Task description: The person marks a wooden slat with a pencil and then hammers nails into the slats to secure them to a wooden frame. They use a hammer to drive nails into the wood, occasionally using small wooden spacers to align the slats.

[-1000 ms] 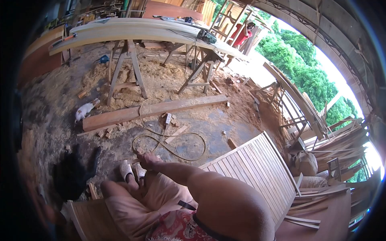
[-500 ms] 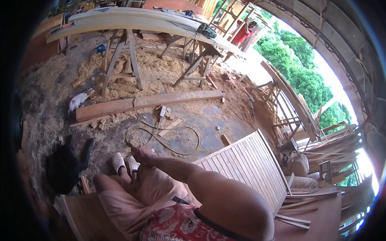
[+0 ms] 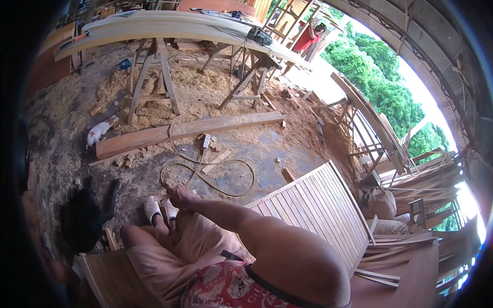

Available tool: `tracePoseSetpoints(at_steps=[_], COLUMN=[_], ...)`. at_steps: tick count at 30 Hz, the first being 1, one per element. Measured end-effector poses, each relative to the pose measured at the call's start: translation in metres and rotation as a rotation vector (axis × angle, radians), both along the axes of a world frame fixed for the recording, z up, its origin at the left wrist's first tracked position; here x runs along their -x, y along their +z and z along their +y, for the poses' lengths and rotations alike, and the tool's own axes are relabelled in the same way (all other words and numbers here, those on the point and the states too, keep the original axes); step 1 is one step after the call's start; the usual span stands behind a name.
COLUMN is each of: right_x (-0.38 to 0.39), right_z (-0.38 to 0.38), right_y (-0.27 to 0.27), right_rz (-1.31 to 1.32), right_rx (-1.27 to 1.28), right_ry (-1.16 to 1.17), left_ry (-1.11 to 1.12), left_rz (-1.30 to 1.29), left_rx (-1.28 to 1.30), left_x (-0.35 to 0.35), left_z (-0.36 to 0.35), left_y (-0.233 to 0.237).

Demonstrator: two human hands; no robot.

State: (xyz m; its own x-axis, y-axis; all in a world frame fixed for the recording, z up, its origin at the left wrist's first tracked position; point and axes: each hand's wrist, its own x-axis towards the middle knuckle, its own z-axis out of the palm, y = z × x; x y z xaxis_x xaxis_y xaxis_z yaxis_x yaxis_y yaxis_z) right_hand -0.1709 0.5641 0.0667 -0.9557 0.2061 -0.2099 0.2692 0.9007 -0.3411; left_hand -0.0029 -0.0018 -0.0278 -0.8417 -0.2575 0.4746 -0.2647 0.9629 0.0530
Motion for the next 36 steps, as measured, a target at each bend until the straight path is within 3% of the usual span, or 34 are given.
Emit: tracePoseSetpoints(at_steps=[3, 5, 7, 8, 9, 11, 12, 13, 14, 15, 16, 17, 18, 20, 23, 25, 28, 31, 35, 36], right_x=[-0.003, 0.000, 0.014, 0.015, 0.019, 0.042, 0.019, 0.022, 0.011, -0.004, 0.001, -0.016, -0.029, -0.049, -0.071, -0.077, -0.084, -0.082, -0.072, -0.061], right_z=[0.004, 0.028, 0.083, 0.117, 0.140, 0.310, 0.278, 0.361, 0.387, 0.406, 0.489, 0.489, 0.491, 0.455, 0.405, 0.416, 0.422, 0.391, 0.390, 0.404], right_y=[0.005, -0.007, -0.026, -0.013, 0.038, -0.006, 0.103, 0.123, 0.171, 0.223, 0.245, 0.297, 0.345, 0.433, 0.520, 0.555, 0.579, 0.587, 0.578, 0.573], right_rz=[0.022, 0.213, 0.379, 0.449, 0.419, 0.939, 0.833, 0.938, 0.803, 0.850, 0.793, 0.932, 0.945, 1.109, 1.191, 1.212, 1.323, 1.367, 1.351, 1.313], right_rx=[0.043, 0.179, 0.058, -0.050, -0.033, -0.485, -0.404, -0.522, -0.358, -0.651, -0.571, -0.275, -0.299, -0.098, -0.124, -0.181, -0.072, 0.027, 0.015, -0.162], right_ry=[-0.053, -0.199, -0.297, -0.316, -0.457, -0.311, -0.446, -0.215, -0.552, -0.446, -0.661, -0.754, -0.879, -1.075, -1.127, -1.212, -1.150, -1.191, -1.159, -1.195], left_ry=[0.029, 0.056, 0.070, 0.067, 0.058, 0.034, 0.024, 0.021, 0.023, 0.026, 0.024, 0.029, 0.033, 0.047, 0.042, 0.016, 0.041, 0.009, 0.017, 0.021], left_rz=[-0.044, -0.093, -0.134, -0.095, -0.056, 0.021, 0.061, 0.062, 0.061, 0.059, 0.061, 0.036, 0.011, -0.004, 0.007, 0.032, 0.000, 0.155, 0.130, 0.119], left_rx=[0.007, 0.002, 0.026, 0.007, -0.012, -0.058, -0.084, -0.086, -0.102, -0.117, -0.120, -0.043, 0.036, 0.028, -0.028, -0.092, -0.013, 0.029, 0.034, 0.034], left_x=[-0.001, -0.003, -0.009, -0.009, -0.008, -0.005, -0.003, -0.003, -0.003, -0.003, -0.004, -0.005, -0.005, -0.004, -0.003, -0.005, -0.006, -0.004, -0.002, -0.002], left_z=[-0.002, 0.000, -0.003, -0.003, -0.003, 0.000, 0.001, 0.001, 0.004, 0.006, 0.004, 0.001, -0.001, 0.003, -0.003, -0.003, -0.001, -0.006, -0.004, -0.002], left_y=[-0.001, -0.001, -0.001, -0.002, -0.004, -0.007, -0.009, -0.006, -0.004, -0.003, -0.006, -0.012, -0.015, -0.009, -0.013, -0.015, -0.012, -0.028, -0.015, -0.010])
